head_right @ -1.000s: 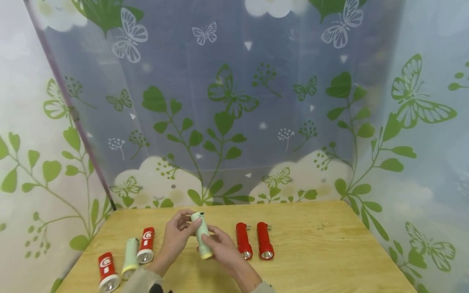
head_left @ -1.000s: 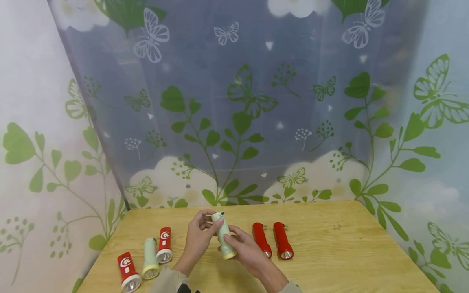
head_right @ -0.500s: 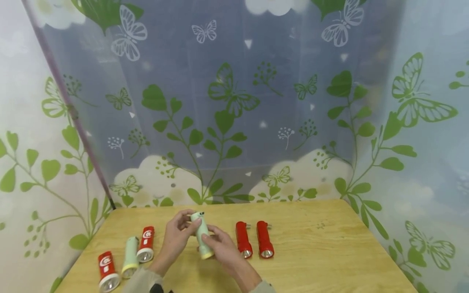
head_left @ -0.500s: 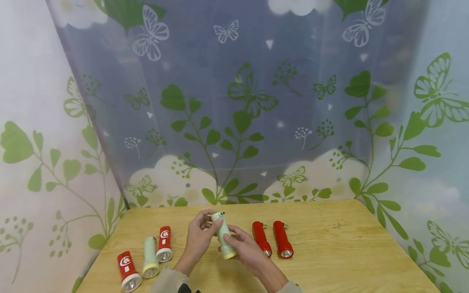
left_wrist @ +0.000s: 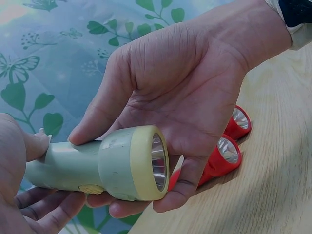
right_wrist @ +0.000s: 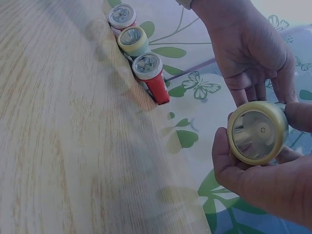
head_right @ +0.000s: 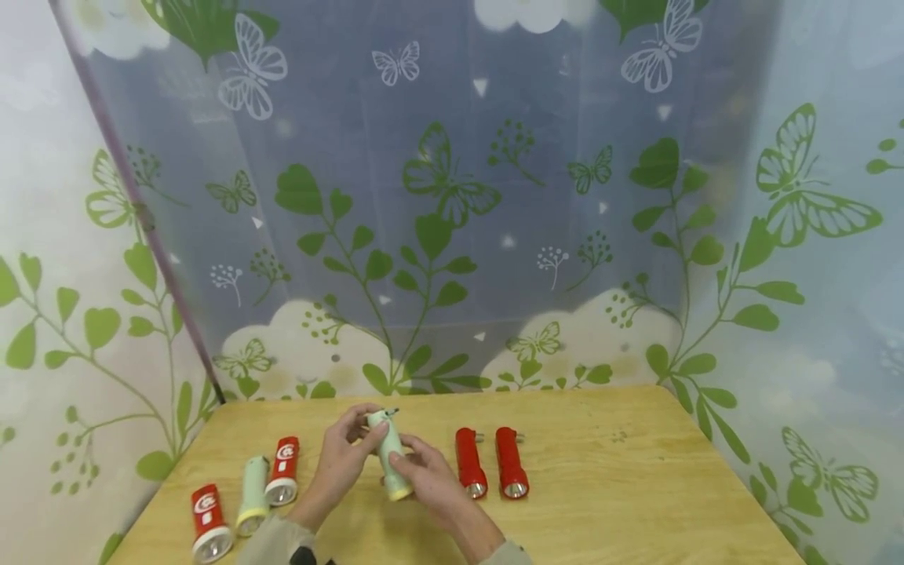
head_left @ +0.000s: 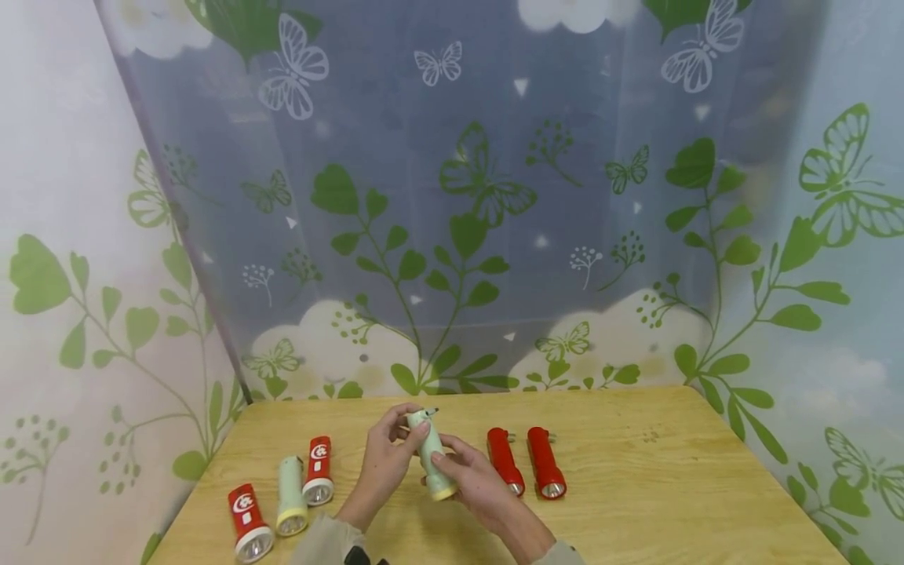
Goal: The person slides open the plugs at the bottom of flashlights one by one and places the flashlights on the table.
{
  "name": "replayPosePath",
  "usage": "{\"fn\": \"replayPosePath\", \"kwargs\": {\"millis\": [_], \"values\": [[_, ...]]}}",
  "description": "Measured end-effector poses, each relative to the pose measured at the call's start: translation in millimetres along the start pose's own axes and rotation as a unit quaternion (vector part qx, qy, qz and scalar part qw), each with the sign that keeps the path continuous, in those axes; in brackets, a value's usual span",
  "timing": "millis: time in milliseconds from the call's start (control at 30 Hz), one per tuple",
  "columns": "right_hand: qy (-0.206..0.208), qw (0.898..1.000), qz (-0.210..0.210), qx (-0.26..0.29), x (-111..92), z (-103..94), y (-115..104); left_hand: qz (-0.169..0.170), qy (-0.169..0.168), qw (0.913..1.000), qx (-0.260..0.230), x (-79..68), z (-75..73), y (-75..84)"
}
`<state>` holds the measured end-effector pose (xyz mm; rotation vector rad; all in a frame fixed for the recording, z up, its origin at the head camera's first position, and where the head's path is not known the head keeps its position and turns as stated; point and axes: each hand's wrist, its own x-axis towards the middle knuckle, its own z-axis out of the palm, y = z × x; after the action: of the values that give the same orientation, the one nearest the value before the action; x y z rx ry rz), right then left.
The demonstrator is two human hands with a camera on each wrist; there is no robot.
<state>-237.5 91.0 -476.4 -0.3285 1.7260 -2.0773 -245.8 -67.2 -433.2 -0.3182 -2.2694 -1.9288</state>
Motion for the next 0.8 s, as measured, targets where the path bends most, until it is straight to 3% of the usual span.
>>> {"fn": "replayPosePath", "kwargs": {"millis": [133, 467, 633, 800], "values": [[0.003, 1.000, -0.009, 0.000, 1, -0.5, 1, 0.004, -0.008, 1.0000, 0.005, 0.9, 0.7, 0.0], [0.011, 1.000, -0.007, 0.005, 3, -2.5, 3, 0.004, -0.007, 0.9999, 0.009, 11.6, 4.0, -23.6], [0.010, 1.000, -0.007, 0.003, 1, -2.3, 3, 0.005, -0.009, 0.9999, 0.010, 9.6, 5.3, -22.0], [0.005, 1.000, -0.008, 0.002, -2, -3.1, 2, -0.003, -0.013, 0.9999, 0.007, 2.6, 5.3, -10.4]]}}
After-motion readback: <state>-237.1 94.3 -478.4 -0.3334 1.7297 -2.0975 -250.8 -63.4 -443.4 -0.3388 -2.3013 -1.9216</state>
